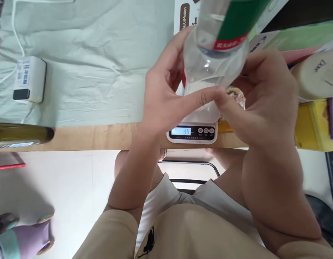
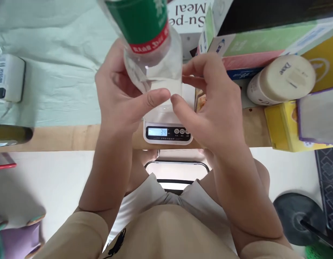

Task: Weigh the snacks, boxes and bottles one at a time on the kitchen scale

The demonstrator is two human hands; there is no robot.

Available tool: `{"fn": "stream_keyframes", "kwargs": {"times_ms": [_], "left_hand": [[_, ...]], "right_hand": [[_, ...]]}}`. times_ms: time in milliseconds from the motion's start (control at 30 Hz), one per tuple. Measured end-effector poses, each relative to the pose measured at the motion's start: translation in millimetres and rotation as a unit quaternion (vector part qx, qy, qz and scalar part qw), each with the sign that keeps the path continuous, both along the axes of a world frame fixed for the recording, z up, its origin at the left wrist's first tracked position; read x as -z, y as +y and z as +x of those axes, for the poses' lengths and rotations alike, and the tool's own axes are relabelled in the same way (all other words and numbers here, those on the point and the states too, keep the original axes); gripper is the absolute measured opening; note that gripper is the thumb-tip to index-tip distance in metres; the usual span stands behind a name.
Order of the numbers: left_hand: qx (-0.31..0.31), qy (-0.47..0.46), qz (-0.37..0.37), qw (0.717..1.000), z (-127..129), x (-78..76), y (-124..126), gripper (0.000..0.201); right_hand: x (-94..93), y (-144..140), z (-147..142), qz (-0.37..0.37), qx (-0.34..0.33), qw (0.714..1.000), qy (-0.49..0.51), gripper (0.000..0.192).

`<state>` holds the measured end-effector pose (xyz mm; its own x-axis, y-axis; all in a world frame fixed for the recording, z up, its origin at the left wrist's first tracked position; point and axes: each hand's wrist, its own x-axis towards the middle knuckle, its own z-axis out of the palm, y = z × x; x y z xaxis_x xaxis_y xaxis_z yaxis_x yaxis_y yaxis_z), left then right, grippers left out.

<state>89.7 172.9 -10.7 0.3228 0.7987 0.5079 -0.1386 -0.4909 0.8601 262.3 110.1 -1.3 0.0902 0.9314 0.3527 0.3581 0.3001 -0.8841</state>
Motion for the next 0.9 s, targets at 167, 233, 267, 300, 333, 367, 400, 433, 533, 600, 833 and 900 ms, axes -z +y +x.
{"fn": "stream_keyframes", "kwargs": {"times_ms": [167,233,267,300,333,367,400,433,533,600,833,900], "left_hand": [[-0.099,0.026,-0.090,0.991,9,8.3,-5,0.068],[-0.173,0.006,-0.127,0.977,10,10.0,-12,0.061],[-0.186,-0.003,-0.128,0.974,8,10.4,-16,0.057],[-0.183,-0.010,-0.120,0.976,6,10.7,-18,0.054],[-0.171,-0.016,-0.108,0.979,2,11.0,-20,0.051],[-0.158,-0.022,-0.097,0.982,-4,11.3,-20,0.049],[-0.144,-0.029,-0.087,0.985,-10,11.8,-19,0.047],[-0.131,-0.036,-0.080,0.988,-17,12.6,-17,0.045],[-0.095,-0.056,-0.067,0.992,-36,16.9,-7,0.040],[-0.070,-0.073,-0.073,0.992,-44,21.3,-2,0.035],[-0.034,-0.057,-0.086,0.994,-33,35.4,-2,0.041],[-0.031,-0.038,-0.080,0.996,-30,36.9,-3,0.042]], "right_hand": [[0.8,-3,12,-0.019,-0.008,1.000,0.006,0.031],[0.0,-5,16,-0.015,-0.004,1.000,0.022,0.030],[-0.9,-6,18,-0.009,0.008,0.999,0.031,0.028],[-2.0,-8,19,-0.004,0.027,0.999,0.037,0.026],[-3.2,-9,20,-0.002,0.046,0.998,0.041,0.025],[-4.3,-11,20,-0.003,0.064,0.997,0.043,0.023],[-5.3,-12,20,-0.006,0.079,0.996,0.043,0.022],[-5.8,-13,20,-0.005,0.090,0.995,0.046,0.020],[-4.3,-12,17,0.005,0.080,0.995,0.061,0.016],[-1.2,-8,14,0.036,0.056,0.995,0.076,0.016],[-1.5,2,4,0.051,0.043,0.995,0.074,0.018],[-5.2,0,2,0.032,0.048,0.996,0.062,0.015]]}}
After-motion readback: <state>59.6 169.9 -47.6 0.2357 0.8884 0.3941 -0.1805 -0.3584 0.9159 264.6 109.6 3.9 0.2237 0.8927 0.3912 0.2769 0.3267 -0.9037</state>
